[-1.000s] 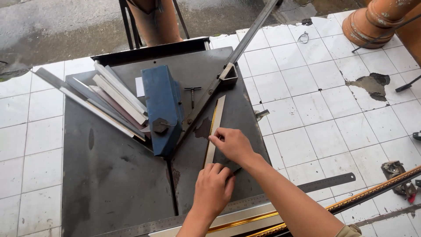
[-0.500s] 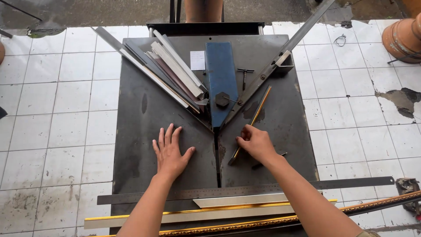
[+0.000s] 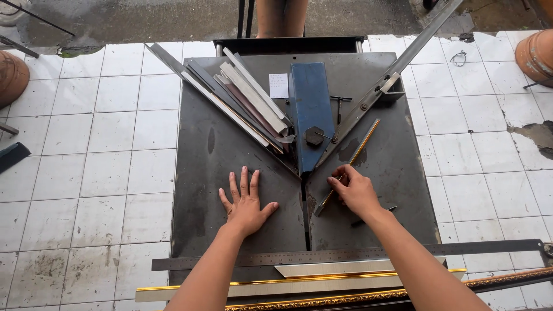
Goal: Measuring, marking, and cutting decorative frame moldings using a manual miter trimmer machine.
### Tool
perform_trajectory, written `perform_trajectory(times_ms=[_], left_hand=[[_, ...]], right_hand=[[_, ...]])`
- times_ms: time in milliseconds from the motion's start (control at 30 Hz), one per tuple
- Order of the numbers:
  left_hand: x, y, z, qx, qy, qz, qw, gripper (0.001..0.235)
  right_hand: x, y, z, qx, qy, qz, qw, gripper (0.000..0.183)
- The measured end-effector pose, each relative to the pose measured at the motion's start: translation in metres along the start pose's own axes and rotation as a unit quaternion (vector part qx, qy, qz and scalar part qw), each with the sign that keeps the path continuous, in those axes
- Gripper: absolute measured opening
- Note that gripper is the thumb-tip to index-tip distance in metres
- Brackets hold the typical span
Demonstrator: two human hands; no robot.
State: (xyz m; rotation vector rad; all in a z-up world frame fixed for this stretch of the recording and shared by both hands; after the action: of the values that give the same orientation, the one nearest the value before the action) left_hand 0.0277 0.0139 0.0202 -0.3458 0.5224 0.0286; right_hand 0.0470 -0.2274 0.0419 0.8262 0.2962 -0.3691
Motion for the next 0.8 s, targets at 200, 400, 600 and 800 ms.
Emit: perform_trajectory(times_ms=[200, 400, 600, 800], left_hand=[[0.001, 0.0, 0.0, -0.005, 0.002, -0.002, 1.0, 0.083], [0.003, 0.001, -0.002, 0.009, 0.007, -0.008, 1.0, 0.086], [0.004, 0.001, -0.002, 0.011, 0.016, -0.008, 1.0, 0.087], [0.005, 0.002, -0.004, 0.015, 0.016, -0.006, 1.0, 0.088]], right_hand=[[-0.008, 0.008, -0.003, -0.111, -0.06, 0.087, 0.988, 0.03], [-0.017, -0.007, -0.021, -0.247, -0.161, 0.109, 0.949, 0.045], [0.008, -0.023, -0.041, -0.302, -0.096, 0.12, 0.941, 0.055], [0.008, -0.022, -0.038, -0.292, -0.072, 0.129, 0.945, 0.057]])
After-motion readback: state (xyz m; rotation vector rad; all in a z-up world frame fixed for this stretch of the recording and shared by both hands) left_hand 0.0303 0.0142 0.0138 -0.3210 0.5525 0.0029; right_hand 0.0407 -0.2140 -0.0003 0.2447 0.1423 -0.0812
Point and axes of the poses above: each hand's wrist, its own x-axis towards the middle knuckle, its own z-axis out of the back of the hand, y = z × x, the point moved 3 cm from there along x, towards the middle knuckle, and after that the axes turned 4 degrees about -y, right-handed, at the moved point
